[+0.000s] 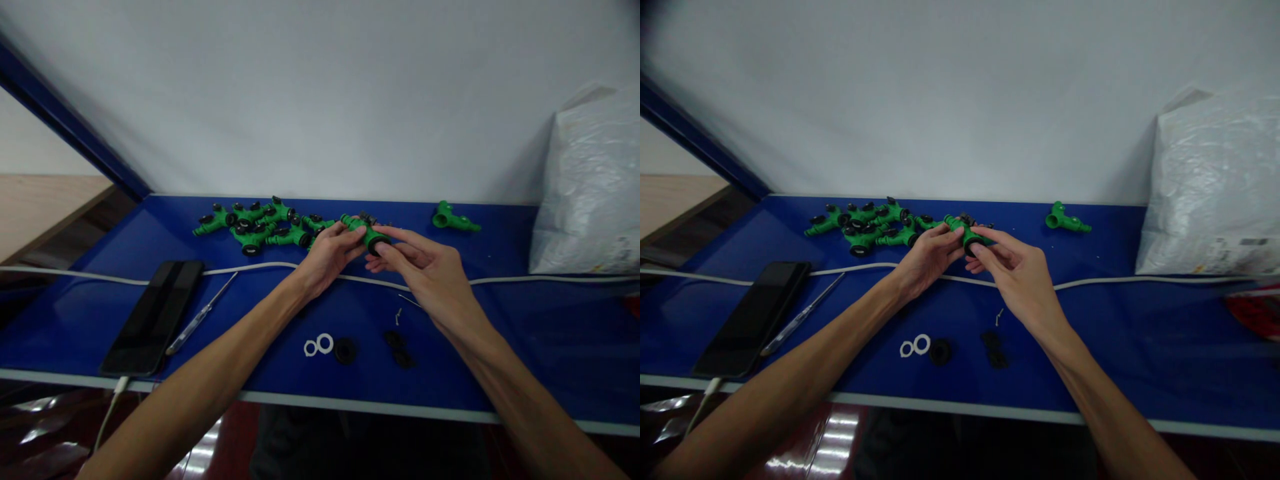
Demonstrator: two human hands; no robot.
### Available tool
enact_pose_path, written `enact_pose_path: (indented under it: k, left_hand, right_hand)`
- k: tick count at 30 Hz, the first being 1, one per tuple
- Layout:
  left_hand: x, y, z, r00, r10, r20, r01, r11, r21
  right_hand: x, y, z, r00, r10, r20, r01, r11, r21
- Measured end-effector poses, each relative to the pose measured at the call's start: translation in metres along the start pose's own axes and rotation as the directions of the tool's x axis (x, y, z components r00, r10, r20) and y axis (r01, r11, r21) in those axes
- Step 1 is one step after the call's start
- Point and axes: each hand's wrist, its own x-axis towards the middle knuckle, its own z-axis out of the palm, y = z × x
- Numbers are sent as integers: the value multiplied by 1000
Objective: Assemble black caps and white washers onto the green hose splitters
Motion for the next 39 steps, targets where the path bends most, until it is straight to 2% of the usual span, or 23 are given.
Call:
enact_pose_path:
  k: [16,21,30,34,39]
  left_hand:
    - [-2,-1,2,1000,16,-15,-16,1000,-11]
    - [-3,1,4,999,28,-35,-30,998,-50]
    - [-4,6,2,1000,-20,4,19,999,41]
    - [-5,6,-2,1000,8,30,-12,991,136]
    - [-4,2,1,998,35,-56,-23,977,211]
  right_hand:
    - [-2,0,2,1000,-11,-9,10,999,-43]
    - [-3,-1,3,998,-63,-25,62,997,-41]
    - [-3,-8,1,990,-110,-87,104,992,-78]
    - [-3,-8,-1,984,-150,-98,138,983,-118]
    - [-3,-8,0,983,-175,-62,165,977,-132]
